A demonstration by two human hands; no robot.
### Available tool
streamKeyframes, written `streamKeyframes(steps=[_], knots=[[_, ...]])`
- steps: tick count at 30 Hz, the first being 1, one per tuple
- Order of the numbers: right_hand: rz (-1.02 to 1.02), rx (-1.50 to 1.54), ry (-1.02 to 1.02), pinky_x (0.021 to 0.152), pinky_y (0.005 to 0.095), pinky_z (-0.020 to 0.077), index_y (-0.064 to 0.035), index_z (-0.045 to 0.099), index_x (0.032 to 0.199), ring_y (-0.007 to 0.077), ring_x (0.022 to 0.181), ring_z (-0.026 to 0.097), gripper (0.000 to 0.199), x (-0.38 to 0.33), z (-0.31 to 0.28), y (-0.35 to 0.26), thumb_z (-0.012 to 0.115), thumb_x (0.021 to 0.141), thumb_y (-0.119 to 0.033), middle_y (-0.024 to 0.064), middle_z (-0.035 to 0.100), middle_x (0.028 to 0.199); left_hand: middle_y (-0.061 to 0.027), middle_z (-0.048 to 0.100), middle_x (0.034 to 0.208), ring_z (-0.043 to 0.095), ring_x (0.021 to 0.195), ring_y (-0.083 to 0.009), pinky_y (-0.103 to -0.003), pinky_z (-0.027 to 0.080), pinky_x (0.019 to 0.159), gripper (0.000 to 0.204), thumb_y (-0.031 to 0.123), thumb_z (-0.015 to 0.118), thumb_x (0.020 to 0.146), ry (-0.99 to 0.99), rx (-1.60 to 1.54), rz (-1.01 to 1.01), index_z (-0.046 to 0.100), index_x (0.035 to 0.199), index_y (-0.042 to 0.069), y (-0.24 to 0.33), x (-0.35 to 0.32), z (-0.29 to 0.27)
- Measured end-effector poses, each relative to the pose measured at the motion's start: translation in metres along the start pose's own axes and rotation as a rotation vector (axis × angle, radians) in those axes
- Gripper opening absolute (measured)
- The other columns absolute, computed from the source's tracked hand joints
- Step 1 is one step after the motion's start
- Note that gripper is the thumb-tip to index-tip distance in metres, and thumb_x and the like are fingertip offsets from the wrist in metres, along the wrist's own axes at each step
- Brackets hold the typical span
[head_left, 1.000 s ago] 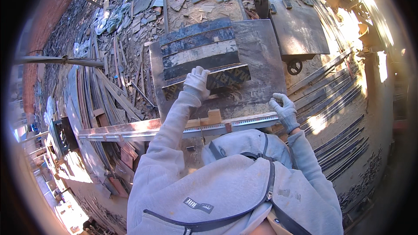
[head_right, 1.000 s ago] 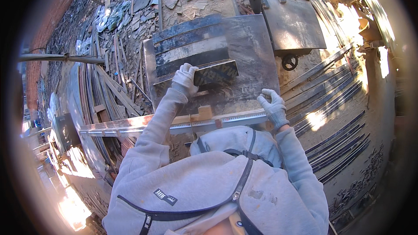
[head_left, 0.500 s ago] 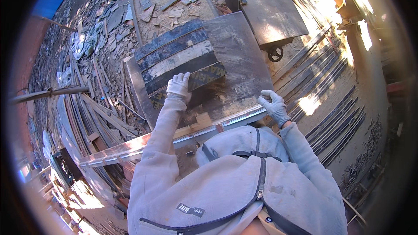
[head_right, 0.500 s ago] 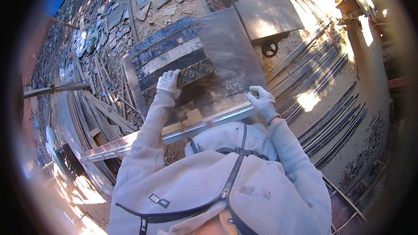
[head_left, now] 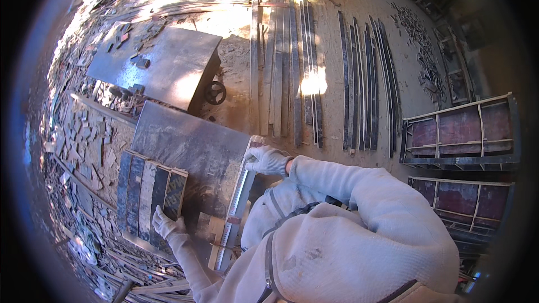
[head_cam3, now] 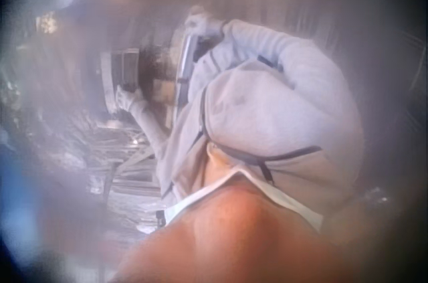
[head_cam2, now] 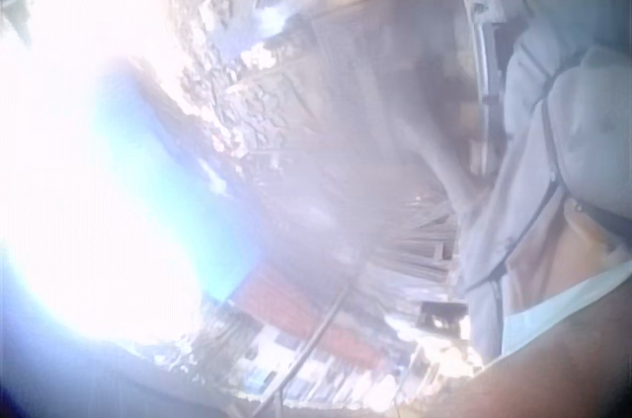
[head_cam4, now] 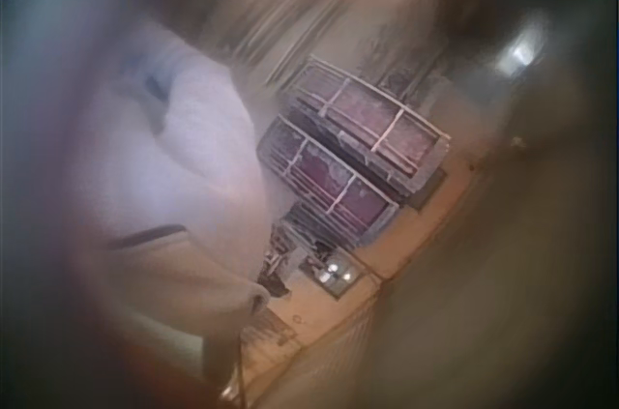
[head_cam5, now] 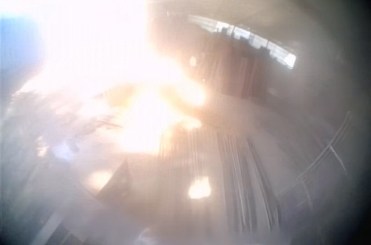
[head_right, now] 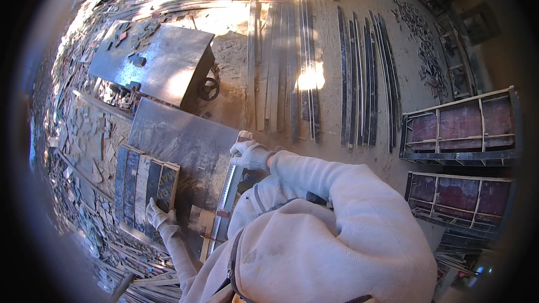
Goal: The person picks up metal strips, places them on a manual shear, and cuts them to length. The person repeats this process for several strips, stacking the cut pieces on the table.
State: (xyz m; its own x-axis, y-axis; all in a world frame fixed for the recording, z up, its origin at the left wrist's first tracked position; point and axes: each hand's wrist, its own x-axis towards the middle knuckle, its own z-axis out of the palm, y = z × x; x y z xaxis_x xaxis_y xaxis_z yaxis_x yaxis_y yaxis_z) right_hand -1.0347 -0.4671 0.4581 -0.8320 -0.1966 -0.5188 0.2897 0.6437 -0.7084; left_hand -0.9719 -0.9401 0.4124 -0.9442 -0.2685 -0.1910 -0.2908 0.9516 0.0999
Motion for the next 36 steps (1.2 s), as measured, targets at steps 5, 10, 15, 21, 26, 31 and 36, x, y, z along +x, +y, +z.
streamKeyframes(steps=[5, 10, 15, 21, 26, 31, 36], knots=[[0.100, 0.108, 0.142, 0.089, 0.0401, 0.0583, -0.0089, 0.076, 0.115, 0.0260, 0.099, 0.078, 0.030, -0.037, -0.038, 0.057, 0.074, 0.100, -0.035, 0.0119, 0.081, 0.101, -0.0142, 0.070, 0.115, 0.066, 0.108, -0.0280, -0.044, 0.054, 0.094, 0.044, 0.038, 0.081, 0.098, 0.289, -0.447, 0.021, 0.070, 0.124, 0.005, 0.069, -0.023, -0.007], [0.306, 0.171, 0.240, 0.085, 0.0446, 0.0558, -0.0090, 0.077, 0.099, 0.0323, 0.092, 0.076, 0.044, -0.079, -0.079, 0.172, 0.060, 0.107, -0.048, 0.0136, 0.079, 0.092, -0.0067, 0.073, 0.079, 0.066, 0.072, -0.0169, -0.037, 0.055, 0.072, 0.051, 0.045, 0.053, 0.115, 0.165, -0.835, 0.123, 0.074, 0.091, 0.004, 0.223, -0.078, 0.018], [0.516, 0.129, 0.319, 0.091, 0.0486, 0.0557, -0.0114, 0.077, 0.099, 0.0350, 0.100, 0.075, 0.043, -0.125, -0.105, 0.345, 0.057, 0.107, -0.048, 0.0171, 0.079, 0.102, -0.0110, 0.078, 0.077, 0.077, 0.069, -0.0244, -0.040, 0.059, 0.064, 0.040, 0.044, 0.055, 0.114, -0.141, -0.646, 0.280, 0.077, 0.104, 0.013, 0.380, -0.161, 0.067], [0.934, 0.053, 0.162, 0.094, 0.0474, 0.0609, -0.0139, 0.076, 0.107, 0.0343, 0.109, 0.075, 0.025, -0.241, -0.120, 0.564, 0.069, 0.099, -0.036, 0.0156, 0.078, 0.119, -0.0104, 0.081, 0.080, 0.081, 0.085, -0.0296, -0.044, 0.062, 0.082, 0.035, 0.035, 0.047, 0.116, -0.507, -0.483, 0.142, 0.063, 0.141, 0.016, 0.432, -0.222, 0.115], [1.141, 0.373, 0.168, 0.079, 0.0454, 0.0610, -0.0148, 0.079, 0.101, 0.0293, 0.089, 0.077, 0.019, -0.326, -0.097, 0.643, 0.067, 0.100, -0.029, 0.0144, 0.079, 0.101, -0.0136, 0.082, 0.109, 0.078, 0.107, -0.0308, -0.042, 0.059, 0.098, 0.034, 0.012, 0.049, 0.108, -0.469, -0.532, 0.198, 0.066, 0.138, 0.014, 0.430, -0.234, 0.145], [1.154, 0.465, 0.220, 0.064, 0.0379, 0.0588, -0.0111, 0.077, 0.092, 0.0214, 0.065, 0.072, 0.019, -0.337, -0.112, 0.632, 0.067, 0.100, -0.026, 0.0073, 0.076, 0.078, -0.0161, 0.076, 0.117, 0.074, 0.110, -0.0346, -0.042, 0.057, 0.103, 0.039, -0.005, 0.058, 0.090, -0.375, -0.767, 0.282, 0.075, 0.121, 0.011, 0.461, -0.179, 0.143], [0.970, 0.442, 0.277, 0.063, 0.0355, 0.0574, -0.0095, 0.075, 0.096, 0.0148, 0.066, 0.071, 0.020, -0.235, -0.176, 0.588, 0.068, 0.101, -0.027, 0.0045, 0.075, 0.077, -0.0141, 0.068, 0.135, 0.064, 0.127, -0.0357, -0.048, 0.049, 0.113, 0.061, 0.009, 0.080, 0.079, 0.229, -0.283, 0.747, 0.067, 0.138, 0.015, 0.516, 0.021, 0.091]])
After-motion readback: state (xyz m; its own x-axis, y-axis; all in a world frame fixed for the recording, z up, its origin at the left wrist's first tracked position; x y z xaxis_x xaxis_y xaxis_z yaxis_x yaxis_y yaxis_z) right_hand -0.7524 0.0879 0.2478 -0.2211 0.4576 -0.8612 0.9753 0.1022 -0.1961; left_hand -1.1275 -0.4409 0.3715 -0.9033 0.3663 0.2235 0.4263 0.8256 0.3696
